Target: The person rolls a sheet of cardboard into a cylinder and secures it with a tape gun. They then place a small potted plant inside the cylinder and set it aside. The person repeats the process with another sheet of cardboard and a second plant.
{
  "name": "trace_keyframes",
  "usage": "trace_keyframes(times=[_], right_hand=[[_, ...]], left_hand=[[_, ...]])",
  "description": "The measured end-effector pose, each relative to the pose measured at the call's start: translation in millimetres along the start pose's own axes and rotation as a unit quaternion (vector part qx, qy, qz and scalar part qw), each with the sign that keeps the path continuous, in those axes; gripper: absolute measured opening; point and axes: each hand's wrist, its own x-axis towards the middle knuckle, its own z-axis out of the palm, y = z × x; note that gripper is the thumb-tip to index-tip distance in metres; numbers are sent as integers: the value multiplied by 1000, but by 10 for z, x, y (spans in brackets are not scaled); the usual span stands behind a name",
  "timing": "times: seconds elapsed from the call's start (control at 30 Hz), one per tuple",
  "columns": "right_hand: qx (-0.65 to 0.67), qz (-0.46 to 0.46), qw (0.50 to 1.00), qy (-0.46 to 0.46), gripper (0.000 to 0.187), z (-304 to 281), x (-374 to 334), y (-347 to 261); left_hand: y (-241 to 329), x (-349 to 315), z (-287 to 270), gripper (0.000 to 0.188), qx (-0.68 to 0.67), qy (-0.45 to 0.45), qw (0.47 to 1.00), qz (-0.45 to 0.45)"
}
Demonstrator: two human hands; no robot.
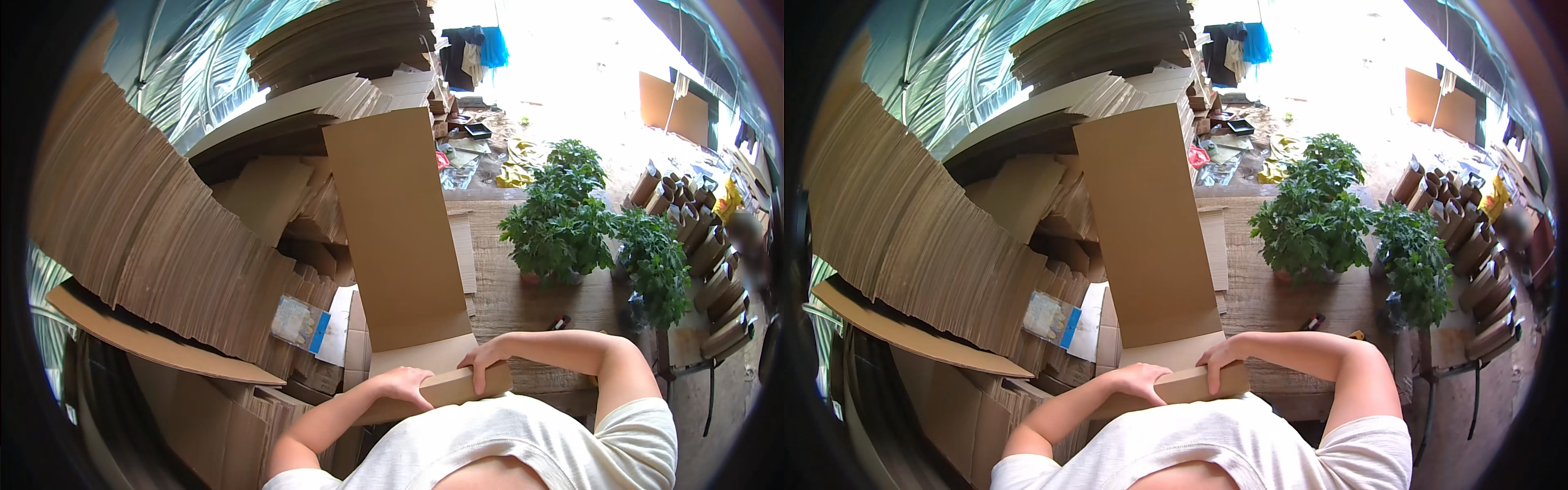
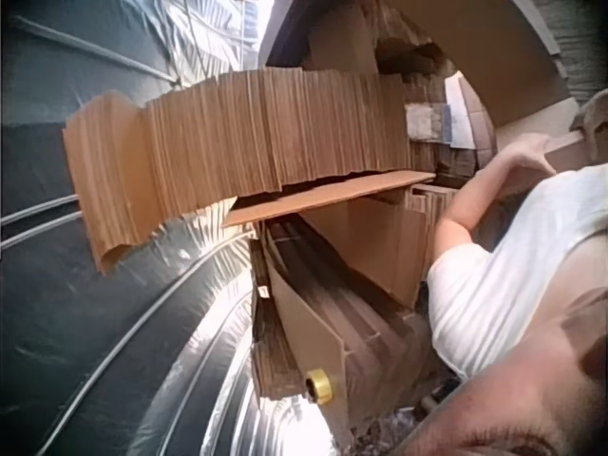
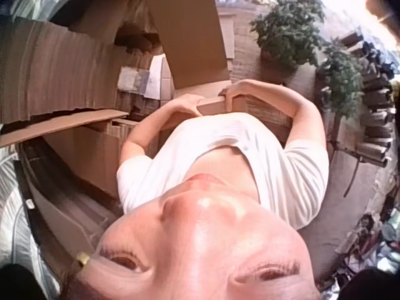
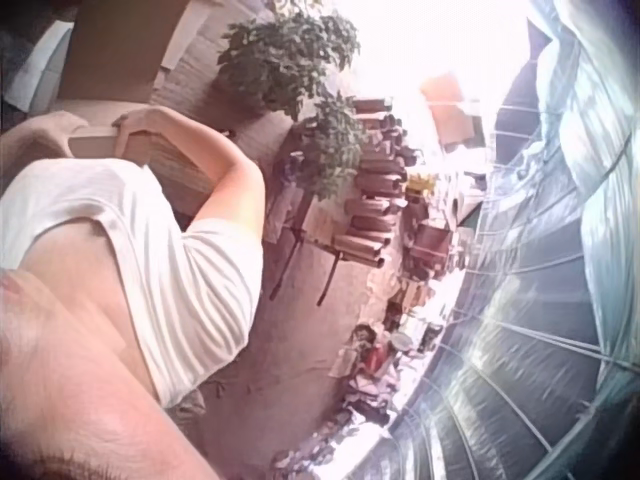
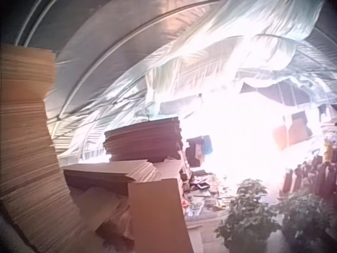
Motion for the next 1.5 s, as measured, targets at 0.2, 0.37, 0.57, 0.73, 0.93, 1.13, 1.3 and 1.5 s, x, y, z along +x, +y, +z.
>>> trace_keyframes(times=[0.2, 0.37, 0.57, 0.73, 0.93, 1.13, 1.3, 1.5], right_hand=[[-431, -54, 882, 182, 98, 361, -55, -236], [-234, -21, 961, 146, 89, 96, -4, 117], [-122, -18, 983, 138, 78, 113, 15, 174], [76, 32, 996, 17, 67, -100, 293, 277], [-404, -39, 900, 156, 93, 110, 423, 186], [-327, 12, 922, 209, 86, 177, 391, 284], [-113, -15, 985, 126, 80, -47, 522, 673], [-136, 45, 985, 93, 87, -66, 666, 535]], left_hand=[[-440, 209, 340, 74, -214, -65, 975, 22], [-402, 457, 231, 69, -308, -166, 937, -18], [-81, 126, 327, 87, 131, 110, 985, 20], [-262, 264, 119, 94, 71, -26, 997, -3], [-707, 439, 251, 88, -195, -106, 975, 18], [-711, 626, 260, 88, -213, -126, 968, -45], [-356, 406, 477, 108, 239, 83, 967, -34], [-726, 547, 560, 101, 120, 77, 990, -13]])
